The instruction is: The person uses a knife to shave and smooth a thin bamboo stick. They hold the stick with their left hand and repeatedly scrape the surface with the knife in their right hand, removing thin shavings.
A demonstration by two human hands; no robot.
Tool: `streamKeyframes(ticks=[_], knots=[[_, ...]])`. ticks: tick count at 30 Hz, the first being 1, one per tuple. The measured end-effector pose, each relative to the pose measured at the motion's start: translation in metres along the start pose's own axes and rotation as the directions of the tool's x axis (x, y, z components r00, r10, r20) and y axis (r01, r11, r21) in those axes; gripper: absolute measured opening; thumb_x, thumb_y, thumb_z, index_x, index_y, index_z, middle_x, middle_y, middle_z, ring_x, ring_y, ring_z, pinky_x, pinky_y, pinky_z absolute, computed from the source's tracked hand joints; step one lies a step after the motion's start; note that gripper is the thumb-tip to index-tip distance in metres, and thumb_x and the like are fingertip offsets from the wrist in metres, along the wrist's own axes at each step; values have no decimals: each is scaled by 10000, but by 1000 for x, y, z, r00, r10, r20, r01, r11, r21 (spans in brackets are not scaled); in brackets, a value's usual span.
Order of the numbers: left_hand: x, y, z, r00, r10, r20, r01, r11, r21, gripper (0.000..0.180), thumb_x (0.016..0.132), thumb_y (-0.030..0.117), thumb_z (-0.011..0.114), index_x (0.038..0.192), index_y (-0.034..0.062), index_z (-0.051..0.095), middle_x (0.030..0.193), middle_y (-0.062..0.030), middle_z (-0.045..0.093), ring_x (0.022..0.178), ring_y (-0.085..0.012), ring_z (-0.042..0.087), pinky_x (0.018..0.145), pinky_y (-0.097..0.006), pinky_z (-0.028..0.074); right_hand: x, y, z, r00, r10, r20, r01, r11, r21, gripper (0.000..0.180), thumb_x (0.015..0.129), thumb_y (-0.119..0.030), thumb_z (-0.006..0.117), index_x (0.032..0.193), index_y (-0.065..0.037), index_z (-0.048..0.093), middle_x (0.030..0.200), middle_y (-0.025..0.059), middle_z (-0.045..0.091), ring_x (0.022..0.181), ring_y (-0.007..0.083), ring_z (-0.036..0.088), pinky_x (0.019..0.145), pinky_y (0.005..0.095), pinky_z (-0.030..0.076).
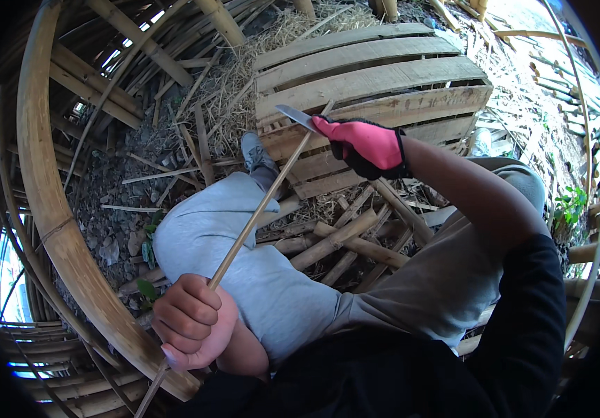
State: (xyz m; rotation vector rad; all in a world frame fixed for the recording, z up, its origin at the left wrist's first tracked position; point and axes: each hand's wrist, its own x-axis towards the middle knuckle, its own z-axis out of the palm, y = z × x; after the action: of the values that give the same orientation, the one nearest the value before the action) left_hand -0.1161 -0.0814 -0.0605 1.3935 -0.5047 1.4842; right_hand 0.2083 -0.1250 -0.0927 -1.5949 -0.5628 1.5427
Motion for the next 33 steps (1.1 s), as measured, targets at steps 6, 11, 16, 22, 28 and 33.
streamKeyframes(ticks=[6,11,16,22,28,33], knots=[[1,-1,0,1000,7,7,-7,1000,-12,589,995,232,455,444,172,257,380,72,236,322,-59,177,399,-226,186,-6,-10,-5,999,-8,-44,-4,963,-268,643,914,-722,529,800,-90,530,566,-29,402,403,115,393,398,277,302],[1,-1,0,1000,-11,24,11,1000,-11,595,991,228,459,435,171,256,378,72,239,321,-58,176,402,-230,177,4,4,-5,984,-102,-147,99,995,-26,438,992,-487,545,886,-66,601,584,-43,414,420,95,370,400,276,279],[1,-2,-3,1000,-13,-1,13,1000,-21,591,990,225,458,438,171,254,380,74,239,322,-57,177,403,-228,175,-2,4,6,972,-142,-188,125,987,-103,457,987,-492,550,844,-63,611,590,-41,437,433,82,367,416,271,280],[0,-2,-2,1000,-7,6,7,1000,-20,587,987,220,457,441,175,247,382,75,238,323,-56,180,405,-226,179,-4,0,20,969,-188,-160,152,965,-212,578,950,-606,563,802,-53,642,612,-3,481,496,107,432,458,298,336],[3,-2,-3,1000,-6,-5,5,1000,-23,588,988,228,452,440,180,246,381,75,234,321,-56,184,403,-222,184,7,7,23,901,-380,-207,305,897,-319,601,921,-638,578,733,-69,609,583,-3,474,461,116,426,437,292,314],[1,-4,-5,1000,3,-16,-3,1000,-31,583,986,227,443,442,184,239,379,74,235,323,-57,183,405,-226,180,-3,-3,29,932,-299,-205,233,927,-295,617,933,-646,553,734,-64,604,573,8,473,452,118,418,438,293,324]])
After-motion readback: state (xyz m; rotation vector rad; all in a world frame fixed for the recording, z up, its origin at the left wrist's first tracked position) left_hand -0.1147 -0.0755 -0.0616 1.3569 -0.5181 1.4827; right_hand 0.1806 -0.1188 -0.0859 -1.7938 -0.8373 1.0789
